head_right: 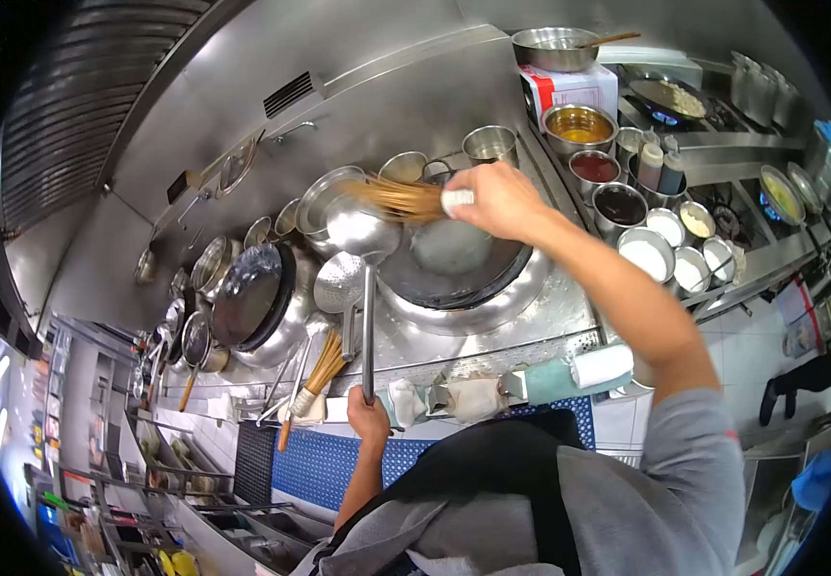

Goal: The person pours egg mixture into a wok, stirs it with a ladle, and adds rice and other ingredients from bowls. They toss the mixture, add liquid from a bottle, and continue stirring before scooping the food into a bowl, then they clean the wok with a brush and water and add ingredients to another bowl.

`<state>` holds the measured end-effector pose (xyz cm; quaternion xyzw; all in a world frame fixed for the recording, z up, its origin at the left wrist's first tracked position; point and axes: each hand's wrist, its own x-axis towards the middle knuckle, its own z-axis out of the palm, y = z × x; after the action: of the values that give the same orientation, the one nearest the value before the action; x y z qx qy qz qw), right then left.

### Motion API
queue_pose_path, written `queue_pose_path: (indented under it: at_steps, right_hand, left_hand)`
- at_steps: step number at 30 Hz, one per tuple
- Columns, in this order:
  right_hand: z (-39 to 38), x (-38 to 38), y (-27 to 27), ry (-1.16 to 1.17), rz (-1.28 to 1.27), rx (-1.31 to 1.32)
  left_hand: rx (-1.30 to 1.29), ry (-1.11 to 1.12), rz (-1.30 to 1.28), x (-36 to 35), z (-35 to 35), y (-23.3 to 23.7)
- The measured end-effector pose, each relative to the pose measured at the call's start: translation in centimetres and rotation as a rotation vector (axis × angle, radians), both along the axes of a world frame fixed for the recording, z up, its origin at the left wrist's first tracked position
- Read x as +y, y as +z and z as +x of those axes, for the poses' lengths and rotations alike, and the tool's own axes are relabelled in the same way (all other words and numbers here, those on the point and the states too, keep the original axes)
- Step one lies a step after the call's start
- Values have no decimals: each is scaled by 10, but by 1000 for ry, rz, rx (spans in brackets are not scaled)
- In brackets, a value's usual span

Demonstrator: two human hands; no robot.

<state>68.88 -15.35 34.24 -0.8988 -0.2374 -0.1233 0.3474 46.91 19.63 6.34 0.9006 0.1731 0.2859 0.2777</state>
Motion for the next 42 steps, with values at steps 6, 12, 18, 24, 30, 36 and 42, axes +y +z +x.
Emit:
queue_pose_path:
  at_steps: [6, 12, 18, 24, 30, 36, 42]
  right_hand:
    - [30, -10, 14, -99, 13, -204]
    - [1, -5, 60, 64, -115, -231]
    - [2, -5, 44, -23, 61, -285]
    - [19, -2, 0, 137, -377, -59]
    - [-17, 1, 20, -53, -26, -305]
    - [-4, 24, -3, 91, -89, -438]
    - [60, 12, -3, -204, 17, -406]
  left_hand:
    - [-66, -27, 135, 11, 8, 24]
    - [-64, 57, 211, 22, 22, 21]
    - [50, 13, -119, 19, 25, -6]
    - [-6, -138, -290, 11, 28, -9]
    - [-23, -135, -350, 5, 34, 6]
    - [65, -313, -810, -40, 23, 71]
    - [246, -559, -1402, -60, -1, 82]
